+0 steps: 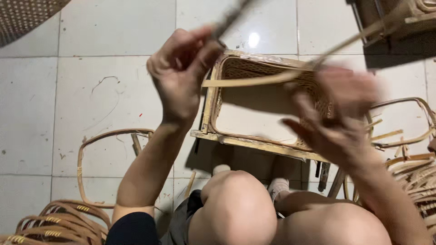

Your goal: The person weaves a rectangular basket using thin wooden strips and a wooden mold. They insert and bend strips along the edges, tuck them into the weave, and use a mallet to secure the structure.

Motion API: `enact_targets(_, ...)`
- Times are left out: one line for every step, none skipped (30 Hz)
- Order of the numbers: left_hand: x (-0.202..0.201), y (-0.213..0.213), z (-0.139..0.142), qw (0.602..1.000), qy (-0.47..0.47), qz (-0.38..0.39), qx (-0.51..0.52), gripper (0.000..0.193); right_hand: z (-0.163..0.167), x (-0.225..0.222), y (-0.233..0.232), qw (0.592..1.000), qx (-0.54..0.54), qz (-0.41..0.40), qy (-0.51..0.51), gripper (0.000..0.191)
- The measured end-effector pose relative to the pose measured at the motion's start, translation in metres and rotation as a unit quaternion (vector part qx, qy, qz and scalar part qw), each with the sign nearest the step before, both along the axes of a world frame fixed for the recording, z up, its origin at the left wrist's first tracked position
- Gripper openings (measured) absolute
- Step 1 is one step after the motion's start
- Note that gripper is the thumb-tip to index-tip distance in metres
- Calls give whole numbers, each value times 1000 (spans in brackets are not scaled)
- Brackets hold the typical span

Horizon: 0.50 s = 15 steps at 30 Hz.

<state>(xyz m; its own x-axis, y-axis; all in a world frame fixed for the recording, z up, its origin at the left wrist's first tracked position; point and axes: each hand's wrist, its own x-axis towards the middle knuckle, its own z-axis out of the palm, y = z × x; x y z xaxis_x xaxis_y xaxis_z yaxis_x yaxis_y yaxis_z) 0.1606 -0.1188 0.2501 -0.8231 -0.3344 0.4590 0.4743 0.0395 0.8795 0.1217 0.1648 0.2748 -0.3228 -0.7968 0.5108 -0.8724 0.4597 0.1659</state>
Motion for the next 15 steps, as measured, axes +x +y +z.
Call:
enact_targets(-4, -3, -13, 996, -19, -9, 82, 19, -22, 1, -3, 1000, 9, -6, -13, 81)
enact_targets(-6, -3, -29, 989, -35, -31, 138, 19, -46, 1, -6, 999, 23, 19, -43, 76)
enact_targets(-9, -2, -46, 978, -50, -54, 194, 20, -71, -1, -9, 996, 37, 42, -72, 72)
enact_targets(-12, 2, -62, 963, -65, -78, 249, 20, -93, 1, -8, 984, 124, 19, -129, 67)
enact_targets(-14, 5, -80, 944, -82, -102, 304, 21, -113, 6, -4, 960, 210, -5, -186, 64)
enact_targets(-15, 8, -98, 920, -100, -124, 358, 22, -129, 13, 3, 951, 200, -13, -235, 63)
enact_targets(-17, 11, -113, 926, -160, -99, 326, 27, -143, 21, 10, 941, 189, -21, -281, 63)
enact_targets(-16, 12, -130, 929, -217, -72, 292, 33, -157, 28, 14, 929, 177, -28, -325, 63)
enact_targets(-13, 15, -144, 926, -274, -43, 258, 39, -167, 34, 19, 910, 198, -42, -361, 64)
enact_targets(-4, 13, -157, 964, -246, 12, 98, 43, -177, 40, 22, 890, 219, -57, -395, 65)
enact_targets(11, 8, -170, 974, -209, 64, -65, 48, -184, 46, 24, 869, 239, -74, -427, 66)
enact_targets(24, 6, -181, 953, -165, 109, -229, 53, -188, 51, 28, 884, 180, -47, -430, 65)
enact_targets(35, 8, -193, 941, -122, 80, -306, 46, -192, 56, 29, 893, 119, -22, -433, 65)
enact_targets(47, 10, -203, 920, -80, 52, -380, 40, -195, 58, 30, 899, 59, 5, -435, 65)
enact_targets(56, 10, -212, 893, -35, 26, -449, 35, -197, 60, 29, 882, 110, -20, -458, 66)
